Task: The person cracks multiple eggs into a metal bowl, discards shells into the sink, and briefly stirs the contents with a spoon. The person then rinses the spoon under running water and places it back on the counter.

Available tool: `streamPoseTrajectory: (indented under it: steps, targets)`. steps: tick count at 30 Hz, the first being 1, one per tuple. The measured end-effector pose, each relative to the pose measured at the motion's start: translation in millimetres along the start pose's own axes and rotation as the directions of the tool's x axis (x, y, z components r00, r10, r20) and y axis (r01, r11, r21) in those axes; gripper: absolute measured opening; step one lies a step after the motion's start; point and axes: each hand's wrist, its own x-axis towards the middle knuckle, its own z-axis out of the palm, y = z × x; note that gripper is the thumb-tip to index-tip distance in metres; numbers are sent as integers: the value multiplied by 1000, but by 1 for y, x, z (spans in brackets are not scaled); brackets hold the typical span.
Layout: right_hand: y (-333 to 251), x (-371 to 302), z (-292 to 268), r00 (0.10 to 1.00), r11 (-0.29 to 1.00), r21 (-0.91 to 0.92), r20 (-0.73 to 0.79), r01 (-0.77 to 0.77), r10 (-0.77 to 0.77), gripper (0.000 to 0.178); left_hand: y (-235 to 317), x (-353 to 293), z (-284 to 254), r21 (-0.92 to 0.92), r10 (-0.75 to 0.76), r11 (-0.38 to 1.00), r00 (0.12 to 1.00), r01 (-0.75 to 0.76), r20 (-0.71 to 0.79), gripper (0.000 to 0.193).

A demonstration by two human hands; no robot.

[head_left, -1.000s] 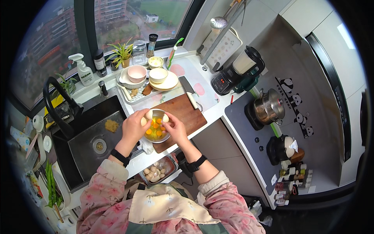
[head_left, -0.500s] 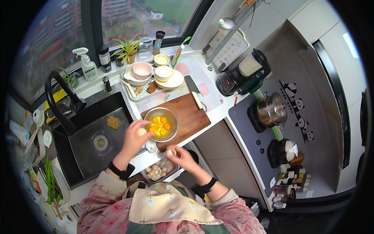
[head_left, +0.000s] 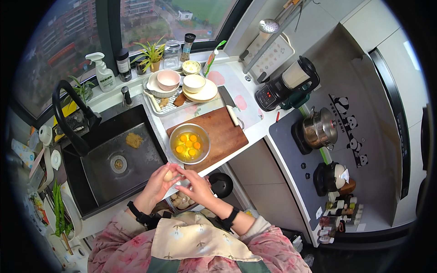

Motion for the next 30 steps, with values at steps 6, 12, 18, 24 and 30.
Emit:
streamPoseTrajectory:
  steps: [6,12,18,24,30]
  targets:
    - [-28,37,56,978,982,-4,-89,189,-188,62,3,-15,-21,-108,68,991,991,-81,-112,54]
    - [-47,69,80,942,943,60,55,327,-331,57,11,-35,-54,-228,48,970,988,-81,-149,62]
    - [-28,140,99,871,826,-293,269,481,-412,28,22,-46,-86,-38,307,935,856,-353,-415,72]
    - [10,205,136,735,190,-718,603,670,-310,18,28,-64,-102,-36,374,912,865,-409,-334,61]
    - [60,218,145,881,-54,-880,467,472,79,19,30,-79,-103,-62,394,892,838,-448,-378,48]
